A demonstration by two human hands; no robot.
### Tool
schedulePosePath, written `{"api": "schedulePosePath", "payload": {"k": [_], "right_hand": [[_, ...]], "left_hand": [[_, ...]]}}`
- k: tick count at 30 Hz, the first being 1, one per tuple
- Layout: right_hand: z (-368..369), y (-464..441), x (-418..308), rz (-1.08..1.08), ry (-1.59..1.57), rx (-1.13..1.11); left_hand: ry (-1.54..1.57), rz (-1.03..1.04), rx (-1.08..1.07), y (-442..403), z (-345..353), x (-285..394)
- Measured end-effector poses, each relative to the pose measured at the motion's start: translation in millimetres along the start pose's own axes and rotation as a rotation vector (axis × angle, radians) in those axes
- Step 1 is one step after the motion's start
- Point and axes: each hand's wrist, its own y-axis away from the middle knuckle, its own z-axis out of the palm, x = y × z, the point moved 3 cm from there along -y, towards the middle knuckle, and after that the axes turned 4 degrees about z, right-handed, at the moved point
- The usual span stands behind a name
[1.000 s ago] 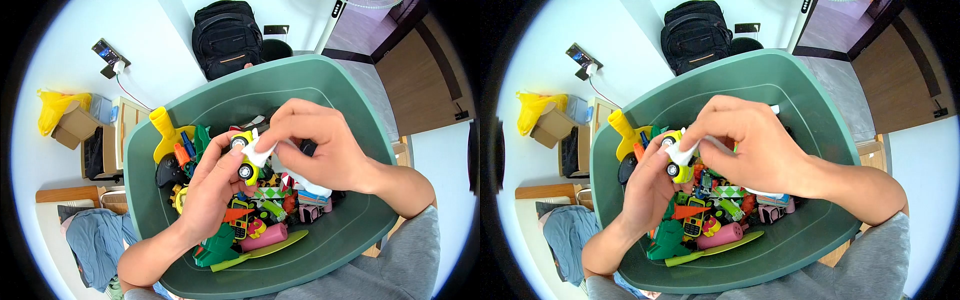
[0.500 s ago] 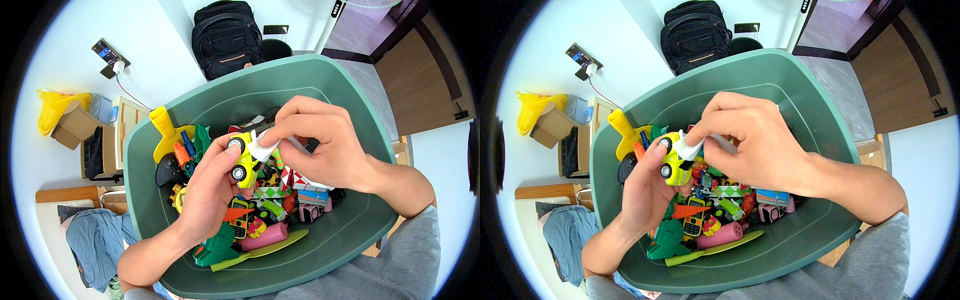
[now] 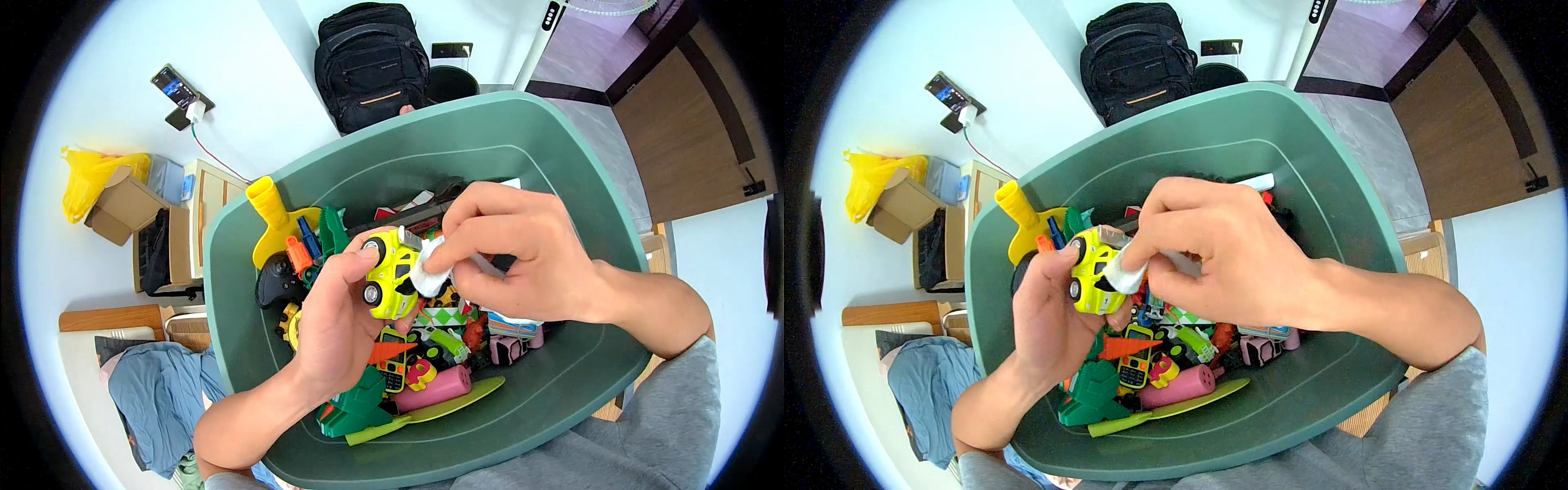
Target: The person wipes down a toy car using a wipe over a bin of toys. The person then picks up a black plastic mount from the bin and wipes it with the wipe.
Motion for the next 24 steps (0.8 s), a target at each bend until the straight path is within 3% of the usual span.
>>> {"api": "schedulePosePath", "payload": {"k": [24], "right_hand": [[0.2,-0.8,-3.2,0.005,-0.045,-0.001]], "left_hand": [[-0.025,-0.014,-0.014,0.9,2.0,1.1]]}}
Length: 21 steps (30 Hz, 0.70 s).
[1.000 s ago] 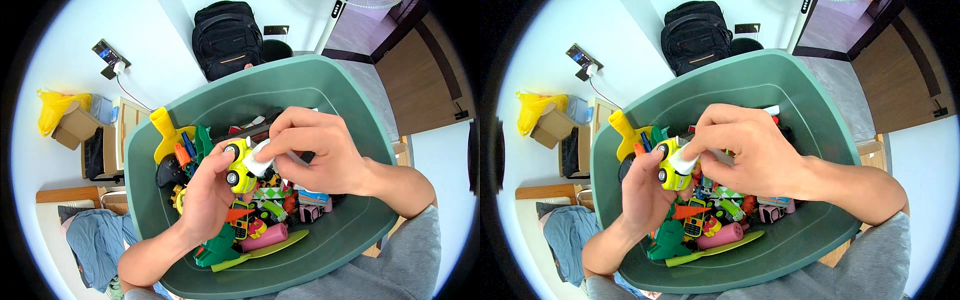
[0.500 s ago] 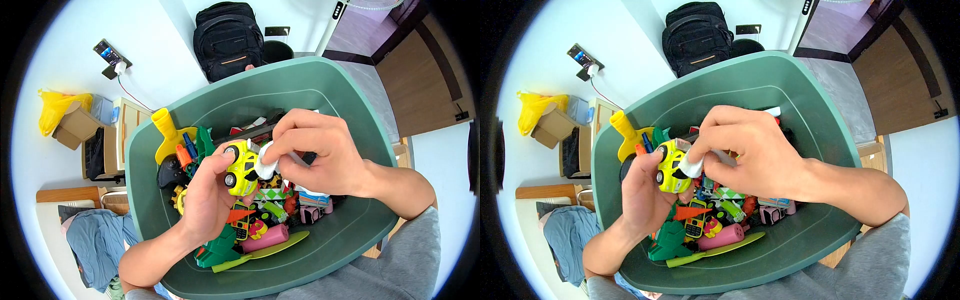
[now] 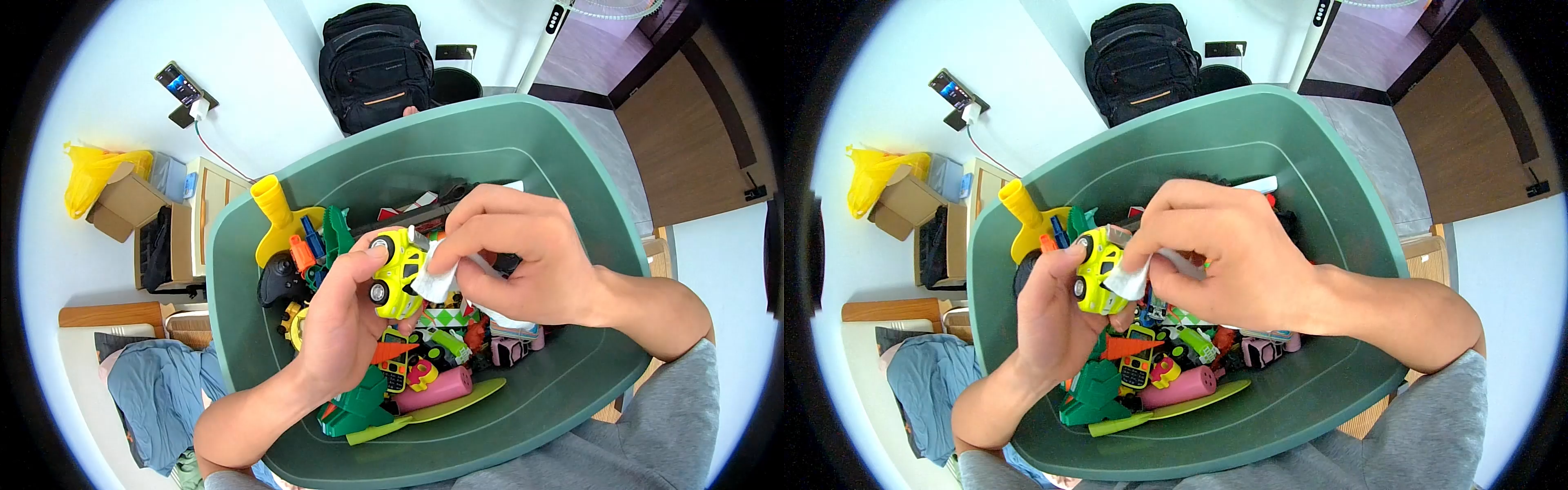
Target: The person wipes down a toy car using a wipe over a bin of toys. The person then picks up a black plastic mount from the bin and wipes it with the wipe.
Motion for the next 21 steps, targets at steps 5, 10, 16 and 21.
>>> {"api": "schedulePosePath", "payload": {"k": [5,10,16,21], "right_hand": [[-1.8,-0.9,-0.5,0.047,-0.015,0.060],[1.5,0.7,-1.5,0.067,-0.048,0.022],[1.5,0.6,-5.0,0.060,-0.048,0.016],[0.3,0.4,0.4,-0.022,0.010,0.032]], "left_hand": [[-0.050,-0.010,0.026,0.4,4.3,-0.3],[-0.038,-0.016,-0.015,0.8,1.9,-0.1],[-0.037,-0.026,-0.121,0.7,-1.0,-0.2],[-0.041,-0.023,-0.073,1.2,3.1,0.0]]}}
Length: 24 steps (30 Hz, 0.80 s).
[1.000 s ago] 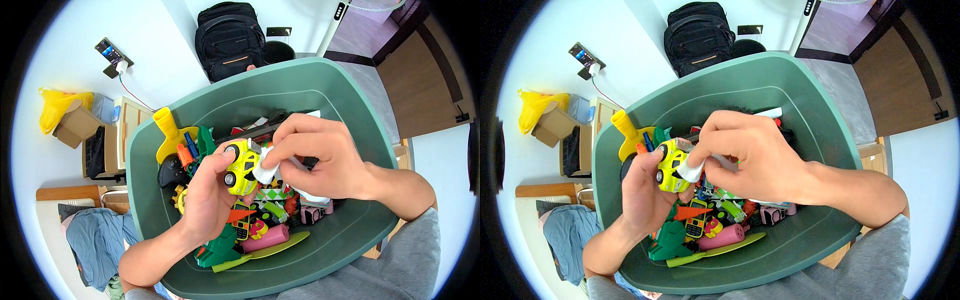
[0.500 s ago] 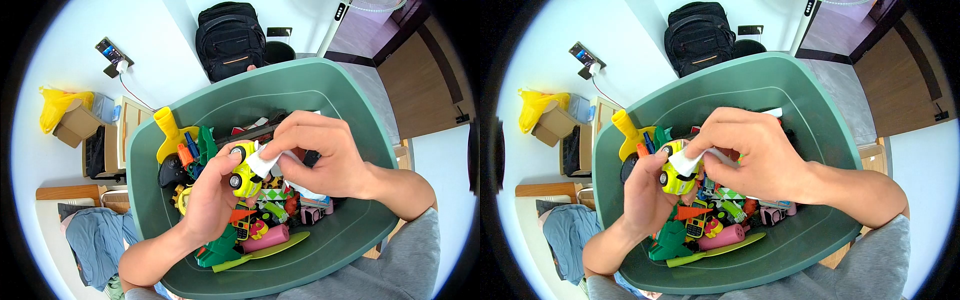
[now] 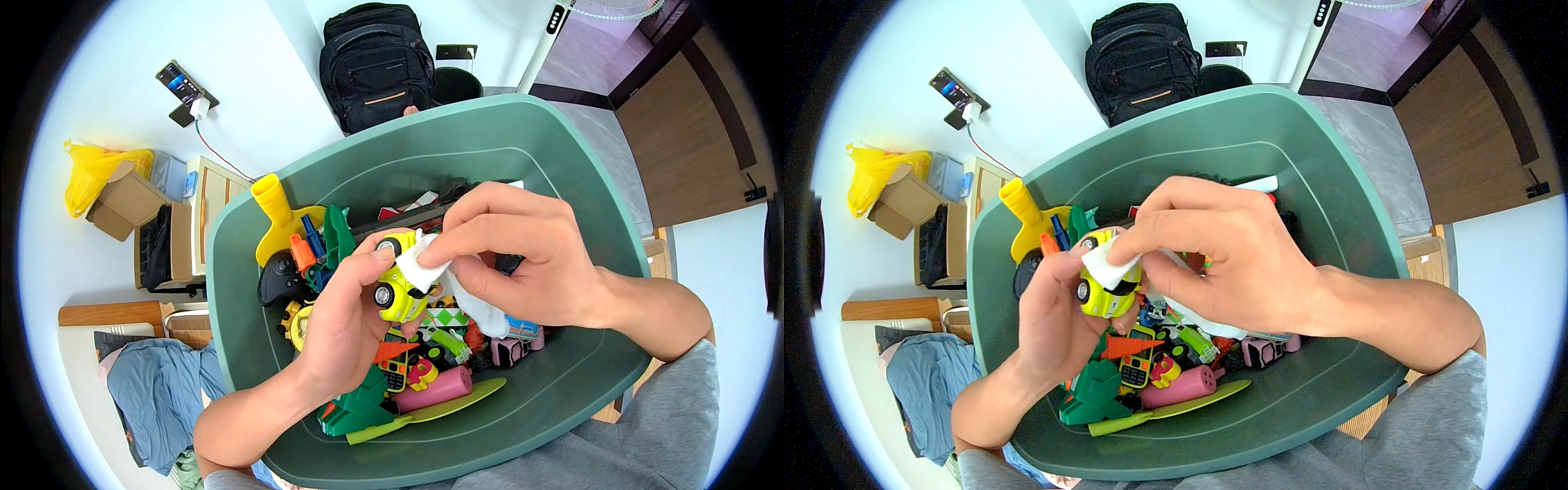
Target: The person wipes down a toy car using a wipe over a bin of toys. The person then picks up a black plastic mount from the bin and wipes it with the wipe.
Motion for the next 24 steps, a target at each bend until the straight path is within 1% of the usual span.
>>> {"api": "schedulePosePath", "payload": {"k": [1,2,5,7,8,10,14,16,17,19,24], "right_hand": [[0,0,1,-0.055,0.021,0.022],[-1,0,1,-0.054,0.021,0.021],[0,2,-1,0.002,0.006,-0.020],[2,2,-3,0.115,-0.074,-0.048],[4,1,-3,0.115,-0.074,-0.048],[5,0,-4,0.030,-0.080,0.014],[0,-1,-1,0.023,-0.094,0.009],[-2,-1,0,0.086,-0.147,-0.048],[-1,-1,0,0.086,-0.147,-0.048],[1,-1,3,0.212,-0.264,-0.044],[5,1,8,0.280,-0.362,-0.032]], "left_hand": [[-0.008,0.010,0.047,0,1,1],[-0.008,0.009,0.047,0,1,1],[0.015,0.009,0.047,0,1,0],[0.050,0.030,0.080,-1,-1,-1],[0.051,0.030,0.080,-1,-1,-1],[0.082,0.033,0.093,0,-2,1],[0.036,0.038,0.049,1,-1,2],[-0.013,-0.012,-0.017,2,1,2],[-0.012,-0.011,-0.017,2,0,2],[-0.007,-0.006,-0.033,1,-1,1],[-0.005,0.000,0.001,1,-1,1]]}}
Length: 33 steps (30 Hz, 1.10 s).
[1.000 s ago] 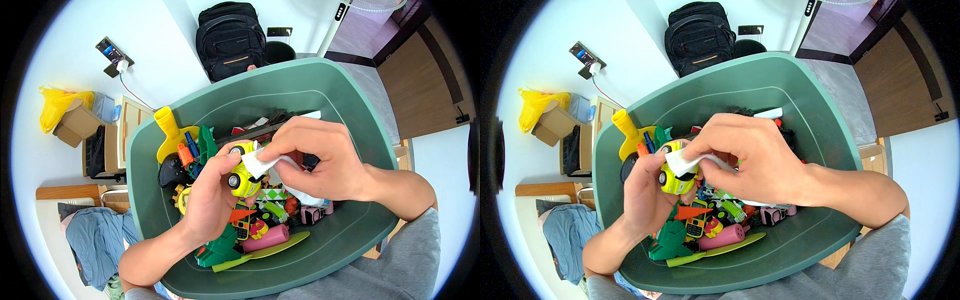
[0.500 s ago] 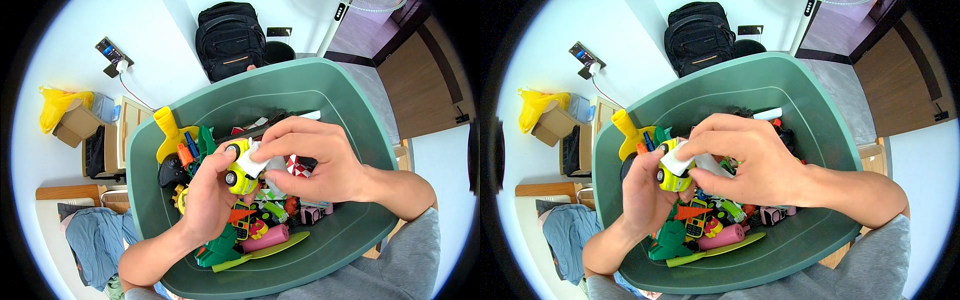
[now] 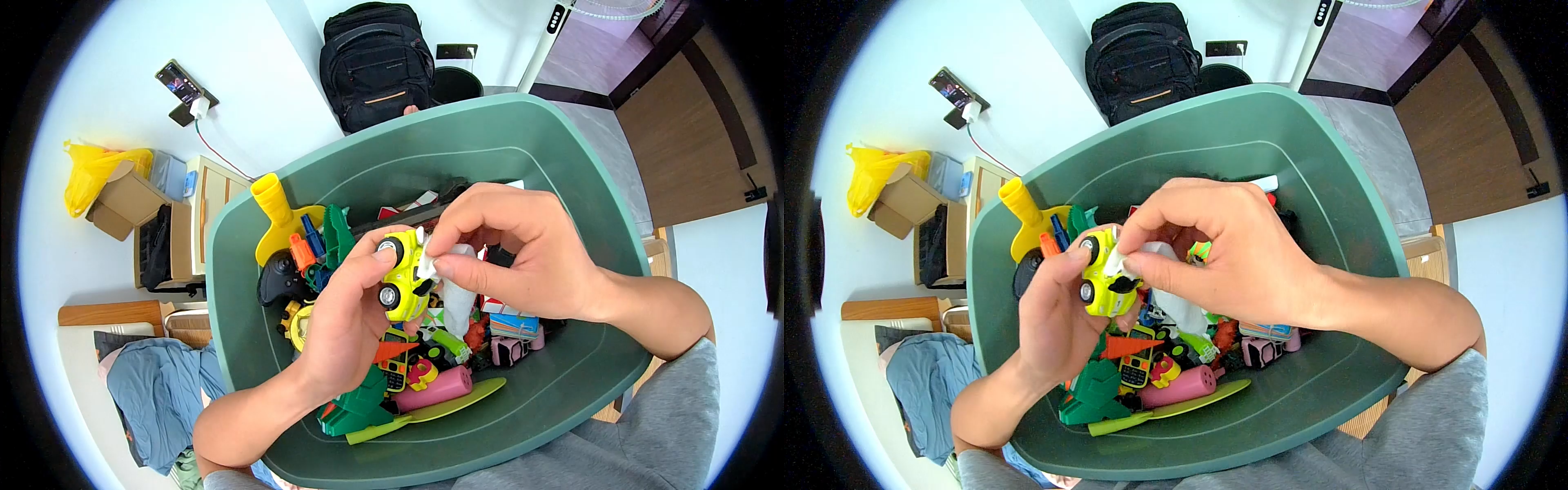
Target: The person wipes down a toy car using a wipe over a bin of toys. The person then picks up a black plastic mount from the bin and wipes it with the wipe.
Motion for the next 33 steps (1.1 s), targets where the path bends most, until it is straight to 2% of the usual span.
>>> {"api": "schedulePosePath", "payload": {"k": [4,11,17,20,22,25,29,31,33], "right_hand": [[0.7,0.2,2.5,0.066,-0.058,-0.045],[1.2,1.3,0.8,0.003,0.038,-0.070],[1.0,0.5,1.1,0.095,-0.039,-0.058],[-2.0,-1.0,-0.6,0.032,0.045,-0.051],[-2.9,-0.7,-4.9,0.000,0.186,-0.132],[-0.7,0.0,-0.8,-0.100,0.231,-0.136],[0.9,1.0,-5.2,-0.107,0.275,-0.123],[0.7,1.2,-6.6,0.031,0.211,-0.083],[1.5,1.4,-4.4,0.041,0.167,-0.073]], "left_hand": [[0.013,0.012,-0.006,-0.6,-2.2,-0.4],[0.025,0.003,-0.018,-2.3,-3.6,-4.9],[0.011,-0.007,-0.036,-3.2,-3.5,-5.5],[0.045,-0.002,-0.041,-4.1,-4.4,-6.2],[0.027,0.039,0.029,-4.3,-1.9,-4.6],[0.007,0.018,0.036,-2.7,2.3,-2.1],[-0.001,0.014,0.052,-3.5,-0.1,-4.9],[-0.022,0.012,0.037,-3.2,-0.1,-4.7],[-0.028,0.017,0.029,-3.0,1.3,-3.9]]}}
